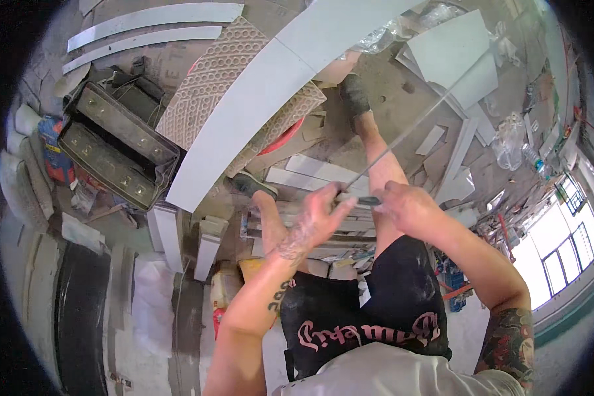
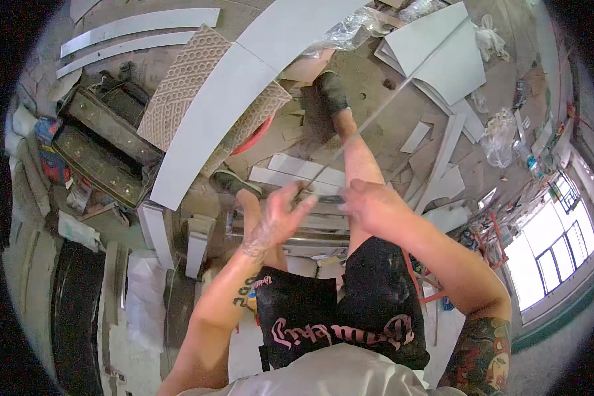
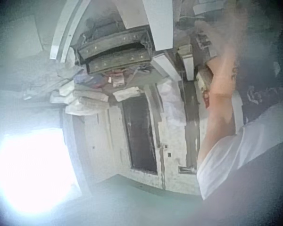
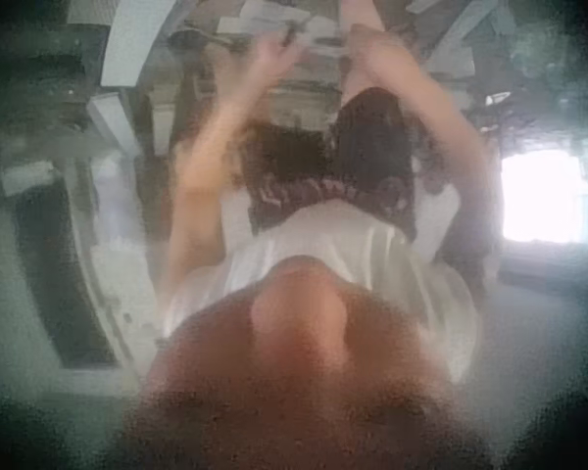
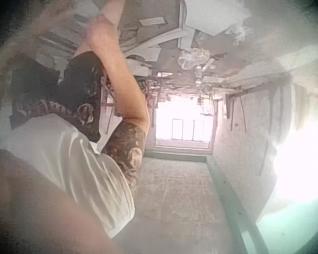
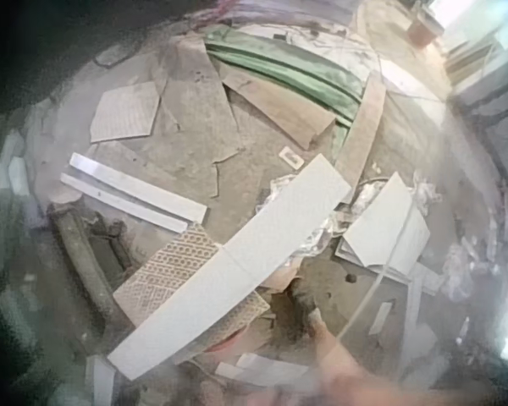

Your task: Measuring a plastic construction panel with a tape measure, marking it, and using a manual scoring tool.

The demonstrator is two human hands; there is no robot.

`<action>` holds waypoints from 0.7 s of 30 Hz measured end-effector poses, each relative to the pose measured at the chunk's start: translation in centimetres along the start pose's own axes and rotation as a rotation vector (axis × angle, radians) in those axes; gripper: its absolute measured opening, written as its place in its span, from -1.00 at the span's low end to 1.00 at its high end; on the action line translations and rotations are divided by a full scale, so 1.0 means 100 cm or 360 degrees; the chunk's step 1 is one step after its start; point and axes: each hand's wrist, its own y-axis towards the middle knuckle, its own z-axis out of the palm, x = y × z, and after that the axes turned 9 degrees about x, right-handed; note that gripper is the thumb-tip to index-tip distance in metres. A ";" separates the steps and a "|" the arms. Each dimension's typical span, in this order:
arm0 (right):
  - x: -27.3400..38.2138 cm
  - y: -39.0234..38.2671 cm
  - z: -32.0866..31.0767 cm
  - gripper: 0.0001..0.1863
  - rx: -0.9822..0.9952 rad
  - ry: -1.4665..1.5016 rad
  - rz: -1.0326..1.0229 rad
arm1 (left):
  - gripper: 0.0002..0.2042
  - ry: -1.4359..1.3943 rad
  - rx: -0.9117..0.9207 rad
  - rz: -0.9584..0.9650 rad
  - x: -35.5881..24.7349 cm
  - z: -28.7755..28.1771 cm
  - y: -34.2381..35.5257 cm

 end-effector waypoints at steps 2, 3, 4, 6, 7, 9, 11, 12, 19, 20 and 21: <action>-0.001 0.004 0.005 -0.78 -0.0130 -0.0099 -0.0245 | -0.66 -0.0078 0.0058 0.0044 -0.012 0.007 0.007; -0.002 0.007 0.009 -0.78 -0.0124 -0.0064 -0.0284 | -0.65 -0.0086 0.0146 -0.0025 -0.014 0.009 0.008; -0.002 0.009 0.014 -0.77 -0.0115 -0.0025 -0.0323 | -0.63 -0.0096 0.0234 -0.0098 -0.015 0.010 0.007; -0.001 0.010 0.018 -0.78 -0.0129 0.0014 -0.0320 | -0.60 -0.0084 0.0286 -0.0136 -0.010 0.005 0.004; -0.001 0.011 0.020 -0.79 -0.0143 0.0035 -0.0309 | -0.61 -0.0083 0.0321 -0.0153 -0.006 0.005 0.003; -0.002 0.012 0.026 -0.80 -0.0048 0.0082 -0.0320 | -0.62 -0.0081 0.0348 -0.0174 -0.003 0.003 -0.003; -0.002 0.013 0.032 -0.80 0.0046 0.0114 -0.0326 | -0.70 -0.0190 0.0280 -0.0016 -0.007 0.003 -0.011; -0.001 0.013 0.036 -0.83 0.0032 0.0197 -0.0364 | -0.70 -0.0190 0.0271 -0.0012 -0.007 0.001 -0.014; 0.029 0.008 0.014 -0.81 0.0464 0.0454 -0.0266 | -0.79 -0.0294 0.0336 -0.0018 -0.005 -0.003 -0.046; 0.028 0.009 0.013 -0.81 0.0465 0.0450 -0.0268 | -0.81 -0.0393 0.0273 0.0020 -0.003 -0.002 -0.050; 0.023 0.009 0.010 -0.79 0.0528 0.0446 -0.0356 | -0.81 -0.0393 0.0268 0.0023 0.000 -0.007 -0.054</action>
